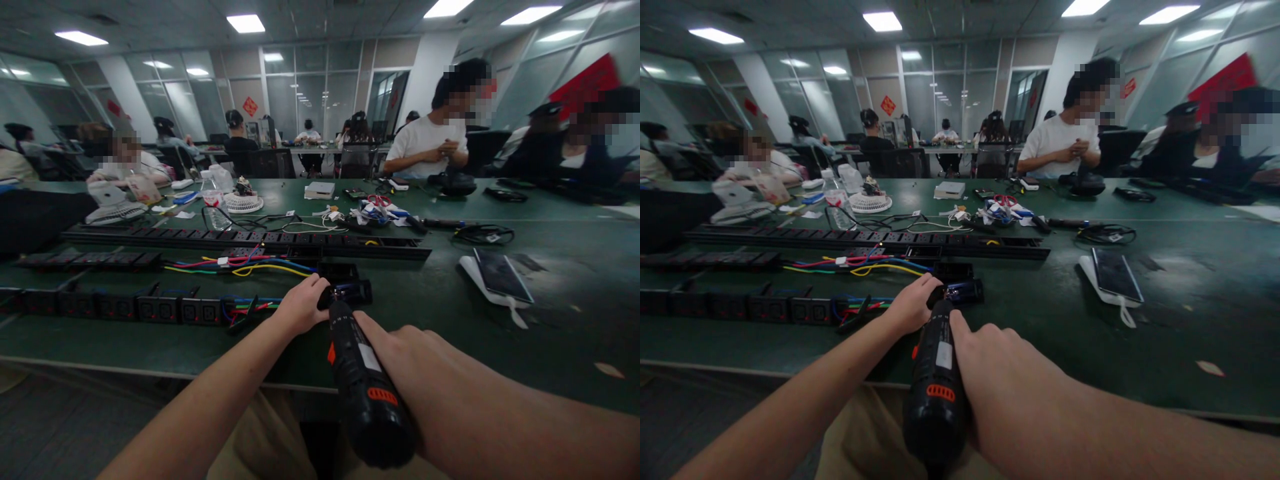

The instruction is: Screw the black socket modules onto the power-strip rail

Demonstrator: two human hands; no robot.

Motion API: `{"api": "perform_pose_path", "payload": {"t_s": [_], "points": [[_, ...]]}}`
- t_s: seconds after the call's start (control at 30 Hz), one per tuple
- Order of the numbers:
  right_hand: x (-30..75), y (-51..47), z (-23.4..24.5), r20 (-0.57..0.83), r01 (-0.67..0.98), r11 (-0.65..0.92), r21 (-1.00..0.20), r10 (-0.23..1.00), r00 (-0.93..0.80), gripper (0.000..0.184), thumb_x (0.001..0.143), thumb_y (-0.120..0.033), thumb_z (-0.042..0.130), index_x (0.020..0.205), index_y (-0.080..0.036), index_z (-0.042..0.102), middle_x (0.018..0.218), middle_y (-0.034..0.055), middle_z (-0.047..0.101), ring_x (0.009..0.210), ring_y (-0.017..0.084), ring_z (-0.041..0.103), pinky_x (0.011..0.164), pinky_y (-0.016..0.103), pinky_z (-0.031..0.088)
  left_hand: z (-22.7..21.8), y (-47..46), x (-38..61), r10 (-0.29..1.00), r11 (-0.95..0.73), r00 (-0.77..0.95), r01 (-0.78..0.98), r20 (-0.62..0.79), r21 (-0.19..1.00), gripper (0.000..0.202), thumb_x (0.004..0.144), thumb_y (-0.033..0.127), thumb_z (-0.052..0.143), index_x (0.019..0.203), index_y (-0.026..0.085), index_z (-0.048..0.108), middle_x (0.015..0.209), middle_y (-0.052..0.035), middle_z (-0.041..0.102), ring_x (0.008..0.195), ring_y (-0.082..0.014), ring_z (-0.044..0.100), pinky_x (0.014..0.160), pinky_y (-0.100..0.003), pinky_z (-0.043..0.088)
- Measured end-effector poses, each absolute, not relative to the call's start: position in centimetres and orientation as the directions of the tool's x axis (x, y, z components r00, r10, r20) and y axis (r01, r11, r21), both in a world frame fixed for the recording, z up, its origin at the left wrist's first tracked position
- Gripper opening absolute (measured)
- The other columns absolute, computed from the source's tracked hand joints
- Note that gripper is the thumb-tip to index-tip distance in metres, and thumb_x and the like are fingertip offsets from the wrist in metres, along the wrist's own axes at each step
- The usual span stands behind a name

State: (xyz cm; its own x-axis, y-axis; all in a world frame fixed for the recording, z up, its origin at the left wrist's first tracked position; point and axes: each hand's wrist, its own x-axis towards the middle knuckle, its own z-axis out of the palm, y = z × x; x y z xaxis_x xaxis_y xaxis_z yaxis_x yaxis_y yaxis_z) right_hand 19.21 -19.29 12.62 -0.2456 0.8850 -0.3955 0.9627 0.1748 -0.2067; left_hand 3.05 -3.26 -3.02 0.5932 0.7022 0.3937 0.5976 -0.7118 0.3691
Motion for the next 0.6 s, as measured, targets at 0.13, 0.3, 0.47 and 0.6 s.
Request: {"api": "perform_pose_path", "payload": {"t_s": [0.13,0.3,0.47,0.6], "points": [[19.4,-19.39,12.31,-0.39,0.962,0.17,-0.213,0.888,-0.243,0.072,0.067,-0.009,0.078,0.129,-0.018,0.043,0.097,0.0073,0.062,0.084,0.03,0.064,0.068,0.032,0.055,-2.96,-3.27,3.05,0.704,-0.71,0.597,0.598,0.385,0.371,0.03,0.082,0.028,0.066,0.109,0.022,0.054,0.106,-0.0041,0.055,0.097,-0.0206,0.059,0.086,-0.031,0.052],[19.19,-19.35,12.29,-0.367,0.958,0.189,-0.215,0.893,-0.259,0.071,0.07,-0.011,0.076,0.132,-0.018,0.041,0.1,0.009,0.062,0.085,0.03,0.064,0.065,0.031,0.054,-3.07,-3.26,3.11,0.704,-0.71,0.595,0.606,0.388,0.359,0.031,0.083,0.028,0.066,0.11,0.022,0.053,0.106,-0.0043,0.055,0.097,-0.0207,0.058,0.086,-0.032,0.051],[19.0,-19.29,12.7,-0.392,0.962,0.161,-0.219,0.889,-0.238,0.07,0.068,-0.01,0.078,0.129,-0.018,0.044,0.097,0.0083,0.062,0.085,0.031,0.064,0.065,0.03,0.053,-3.08,-3.33,3.07,0.709,-0.704,0.591,0.615,0.384,0.355,0.03,0.082,0.027,0.067,0.109,0.023,0.054,0.105,-0.004,0.055,0.097,-0.0205,0.058,0.084,-0.031,0.051],[19.1,-19.33,12.41,-0.374,0.955,0.173,-0.242,0.892,-0.256,0.066,0.069,-0.009,0.076,0.127,-0.019,0.044,0.094,0.007,0.063,0.083,0.03,0.064,0.063,0.03,0.053,-2.96,-3.43,3.09,0.707,-0.706,0.592,0.617,0.386,0.347,0.031,0.082,0.027,0.067,0.11,0.022,0.054,0.105,-0.0042,0.055,0.096,-0.0204,0.059,0.084,-0.031,0.051]]}}
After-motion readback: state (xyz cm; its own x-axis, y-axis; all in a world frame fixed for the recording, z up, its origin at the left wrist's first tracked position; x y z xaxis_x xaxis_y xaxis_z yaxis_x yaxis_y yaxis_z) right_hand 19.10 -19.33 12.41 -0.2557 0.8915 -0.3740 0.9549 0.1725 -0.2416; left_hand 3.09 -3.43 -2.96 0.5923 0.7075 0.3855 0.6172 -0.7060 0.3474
